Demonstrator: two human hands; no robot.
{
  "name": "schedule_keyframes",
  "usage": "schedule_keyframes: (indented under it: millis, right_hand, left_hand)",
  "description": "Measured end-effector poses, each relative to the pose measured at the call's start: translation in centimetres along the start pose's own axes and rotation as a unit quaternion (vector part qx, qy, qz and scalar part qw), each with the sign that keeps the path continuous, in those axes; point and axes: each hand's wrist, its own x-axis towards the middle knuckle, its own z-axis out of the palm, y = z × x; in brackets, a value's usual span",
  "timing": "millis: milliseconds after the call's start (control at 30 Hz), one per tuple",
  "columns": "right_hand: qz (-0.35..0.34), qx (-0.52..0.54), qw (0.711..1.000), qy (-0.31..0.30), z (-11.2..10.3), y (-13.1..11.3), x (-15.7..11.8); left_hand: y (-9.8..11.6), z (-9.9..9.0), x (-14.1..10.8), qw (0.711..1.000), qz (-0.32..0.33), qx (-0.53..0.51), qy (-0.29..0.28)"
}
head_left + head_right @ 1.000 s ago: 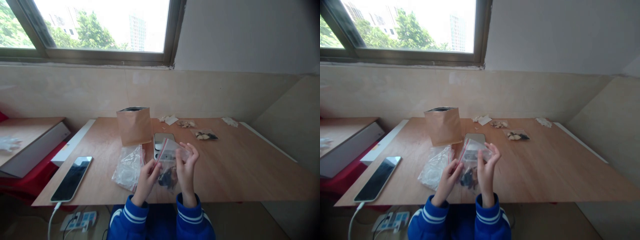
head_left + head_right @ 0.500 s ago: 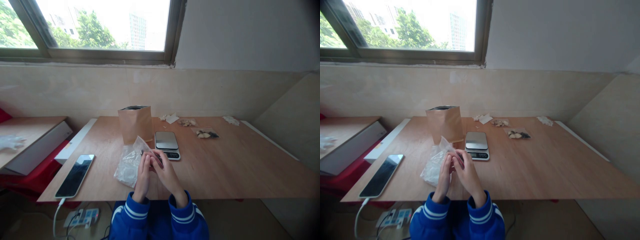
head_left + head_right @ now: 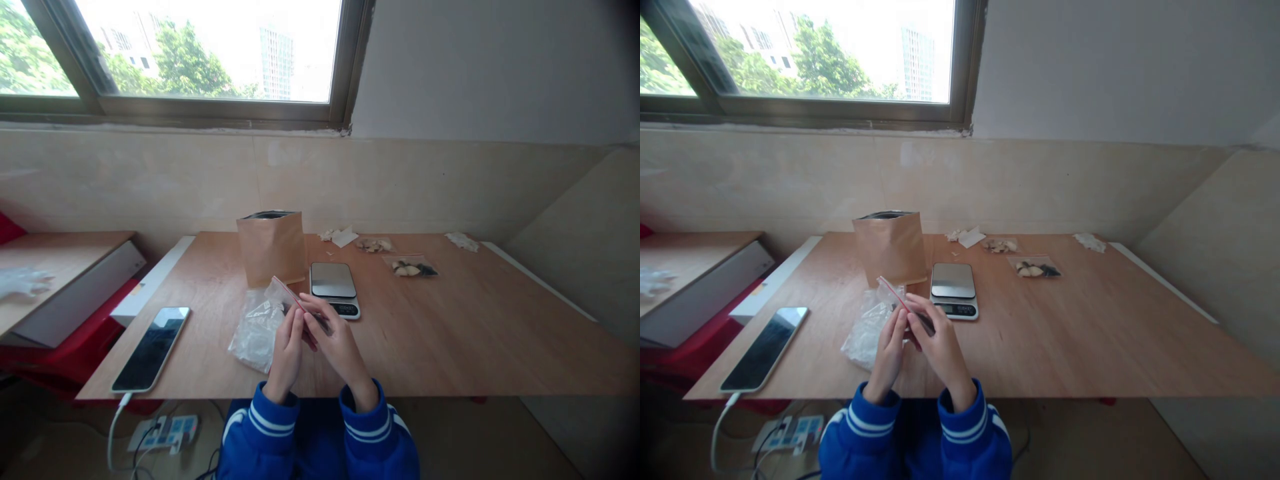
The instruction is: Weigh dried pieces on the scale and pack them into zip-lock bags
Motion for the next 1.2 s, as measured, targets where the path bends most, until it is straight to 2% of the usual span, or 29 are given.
schedule_keyframes:
  millis: [100, 233, 333, 500, 567, 633, 700, 733, 833, 1033, 1100, 1200]
  right_hand:
    - [-0.011, 0.021, 0.999, 0.021, 0.1, -0.1, -0.1]
    - [-0.037, -0.052, 0.997, 0.033, -0.3, -0.3, -0.1]
    - [-0.056, -0.117, 0.99, 0.052, -0.4, -0.6, -0.1]
    - [-0.034, -0.166, 0.977, 0.127, -0.5, -0.1, -0.1]
    - [-0.014, -0.143, 0.971, 0.193, -1.2, 0.9, -0.1]
    - [0.011, -0.115, 0.948, 0.297, -2.4, 2.0, 0.0]
    - [0.03, -0.085, 0.926, 0.367, -3.7, 2.8, 0.0]
    - [0.034, -0.067, 0.924, 0.374, -4.1, 3.0, -0.1]
    - [0.027, -0.012, 0.939, 0.342, -4.3, 2.4, -0.2]
    - [0.02, 0.108, 0.936, 0.335, -1.9, -0.2, 0.2]
    - [0.025, 0.156, 0.928, 0.338, -1.0, -0.6, 0.6]
    - [0.036, 0.203, 0.927, 0.315, 0.6, -0.8, 1.1]
  left_hand:
    - [0.0, 0.0, -0.1, 1.0, 0.002, 0.003, 0.003]
    - [0.2, 0.0, -0.1, 0.999, 0.029, 0.033, 0.009]
    - [0.2, -0.2, -0.1, 0.993, 0.066, 0.095, 0.002]
    - [0.1, -0.4, -0.2, 0.974, 0.098, 0.206, -0.016]
    - [0.4, -0.7, -0.3, 0.969, 0.098, 0.225, 0.021]
    - [0.8, -1.1, -0.3, 0.964, 0.097, 0.24, 0.059]
    - [1.3, -1.7, -0.3, 0.963, 0.088, 0.251, 0.05]
    - [1.4, -1.9, -0.2, 0.964, 0.082, 0.252, 0.028]
    - [1.4, -2.5, -0.1, 0.973, 0.067, 0.22, -0.022]
    - [0.8, -3.5, 0.9, 0.998, 0.015, 0.064, 0.014]
    - [0.4, -3.5, 1.2, 0.999, -0.018, 0.017, 0.024]
    - [-0.2, -2.7, 1.2, 0.99, -0.088, -0.113, 0.001]
